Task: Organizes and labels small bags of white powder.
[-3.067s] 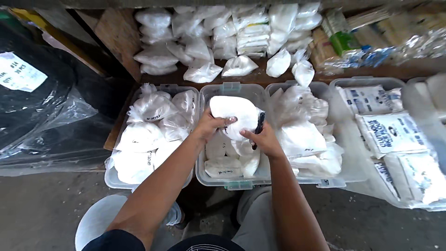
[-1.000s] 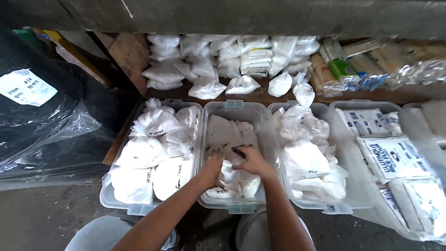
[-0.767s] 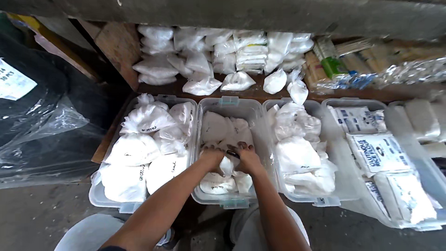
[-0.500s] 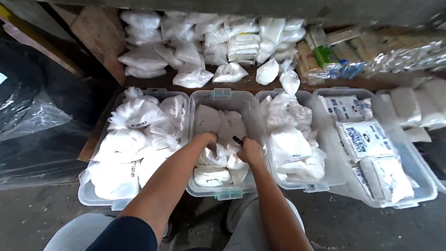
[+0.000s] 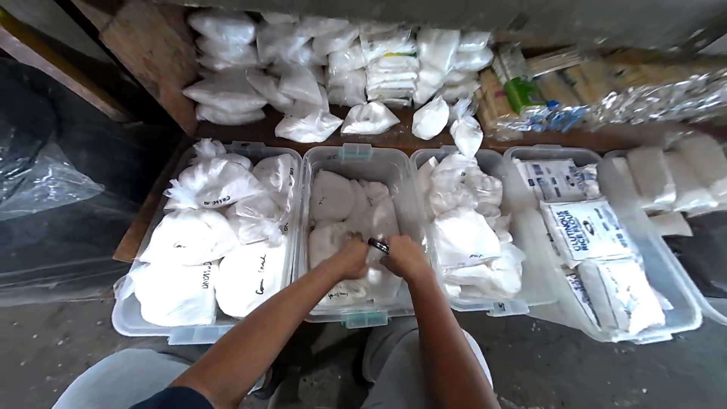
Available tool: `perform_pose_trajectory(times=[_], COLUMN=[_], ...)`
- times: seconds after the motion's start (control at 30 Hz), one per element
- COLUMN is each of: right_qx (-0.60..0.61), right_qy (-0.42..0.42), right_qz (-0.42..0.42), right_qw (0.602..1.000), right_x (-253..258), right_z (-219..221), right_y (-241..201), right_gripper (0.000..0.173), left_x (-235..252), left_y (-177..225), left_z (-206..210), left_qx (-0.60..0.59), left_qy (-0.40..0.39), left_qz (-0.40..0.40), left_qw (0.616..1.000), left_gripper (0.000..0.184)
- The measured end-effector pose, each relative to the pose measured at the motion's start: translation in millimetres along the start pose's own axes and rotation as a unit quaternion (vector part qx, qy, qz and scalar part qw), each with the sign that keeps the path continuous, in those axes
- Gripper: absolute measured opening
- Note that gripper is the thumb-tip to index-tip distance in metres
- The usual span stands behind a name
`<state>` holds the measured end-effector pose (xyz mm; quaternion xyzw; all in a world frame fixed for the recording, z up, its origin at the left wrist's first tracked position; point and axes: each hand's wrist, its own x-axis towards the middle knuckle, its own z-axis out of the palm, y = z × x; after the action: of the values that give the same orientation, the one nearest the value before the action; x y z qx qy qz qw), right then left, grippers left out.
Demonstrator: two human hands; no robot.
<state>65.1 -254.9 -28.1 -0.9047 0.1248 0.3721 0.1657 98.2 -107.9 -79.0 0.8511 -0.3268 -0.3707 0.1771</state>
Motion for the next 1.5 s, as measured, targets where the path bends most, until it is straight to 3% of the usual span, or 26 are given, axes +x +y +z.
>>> perform_pose_trajectory(times=[0.1, 0.17, 0.23, 0.3, 0.37, 0.43, 0.5, 0.57, 0.67, 0.77, 0.93, 1.03, 1.1, 1.23, 1.37, 1.43, 1.5], right_qx=[-0.027, -0.027, 0.003, 0.071, 0.148, 0.221, 0.262, 0.294, 0.345, 0.359, 0.356, 0.361, 0.364, 0.365, 0.343, 0.325, 0.306], right_qy=[-0.032, -0.038, -0.018, 0.057, 0.176, 0.317, 0.436, 0.492, 0.488, 0.483, 0.480, 0.479, 0.489, 0.497, 0.526, 0.535, 0.540], right_qz=[0.011, 0.010, 0.020, 0.031, 0.020, -0.003, -0.035, -0.052, -0.055, -0.071, -0.087, -0.094, -0.101, -0.112, -0.116, -0.118, -0.125], right_qw=[0.999, 0.999, 1.000, 0.995, 0.973, 0.922, 0.860, 0.818, 0.800, 0.795, 0.797, 0.795, 0.786, 0.779, 0.770, 0.771, 0.774], right_x=[-8, -13, -19, -23, -28, -32, -33, -31, -31, -32, -31, -29, -28, -29, -22, -22, -23], right_z=[-8, -11, -15, -23, -30, -28, -22, -17, -13, -9, -6, -6, -4, -4, -1, 0, 4], right_y=[2, 6, 8, 12, 20, 33, 52, 68, 82, 83, 84, 84, 85, 89, 78, 70, 68], right_gripper=[0.046, 0.042, 0.039, 0.036, 0.029, 0.025, 0.022, 0.020, 0.015, 0.015, 0.014, 0.014, 0.015, 0.015, 0.017, 0.019, 0.020], left_x=[-8, 2, 17, 30, 36, 37, 37, 35, 41, 49, 60, 68, 60, 28, 34, 39, 43], left_y=[16, 18, 25, 33, 32, 23, 11, 4, 20, 36, 37, 34, 34, 29, 20, 19, 16], left_z=[13, 26, 41, 50, 50, 37, 12, -12, -30, -9, 36, 50, 48, 58, 66, 57, 35], left_qx=[-0.084, -0.161, -0.190, -0.223, -0.248, -0.249, -0.243, -0.225, -0.123, -0.123, -0.070, -0.035, -0.009, 0.072, 0.146, 0.122, 0.047], left_qy=[-0.086, -0.060, -0.013, 0.032, 0.066, 0.067, 0.022, -0.054, -0.158, -0.178, -0.072, 0.023, 0.040, 0.052, 0.072, 0.073, 0.127], left_qz=[0.027, -0.031, -0.118, -0.154, -0.126, -0.057, 0.009, 0.072, 0.139, 0.124, 0.019, 0.114, 0.140, 0.119, 0.195, 0.195, 0.158], left_qw=[0.992, 0.985, 0.975, 0.962, 0.958, 0.965, 0.970, 0.970, 0.970, 0.969, 0.995, 0.993, 0.989, 0.989, 0.967, 0.970, 0.978], left_gripper=[0.067, 0.077, 0.103, 0.122, 0.113, 0.097, 0.092, 0.093, 0.091, 0.072, 0.071, 0.056, 0.060, 0.082, 0.079, 0.075, 0.058])
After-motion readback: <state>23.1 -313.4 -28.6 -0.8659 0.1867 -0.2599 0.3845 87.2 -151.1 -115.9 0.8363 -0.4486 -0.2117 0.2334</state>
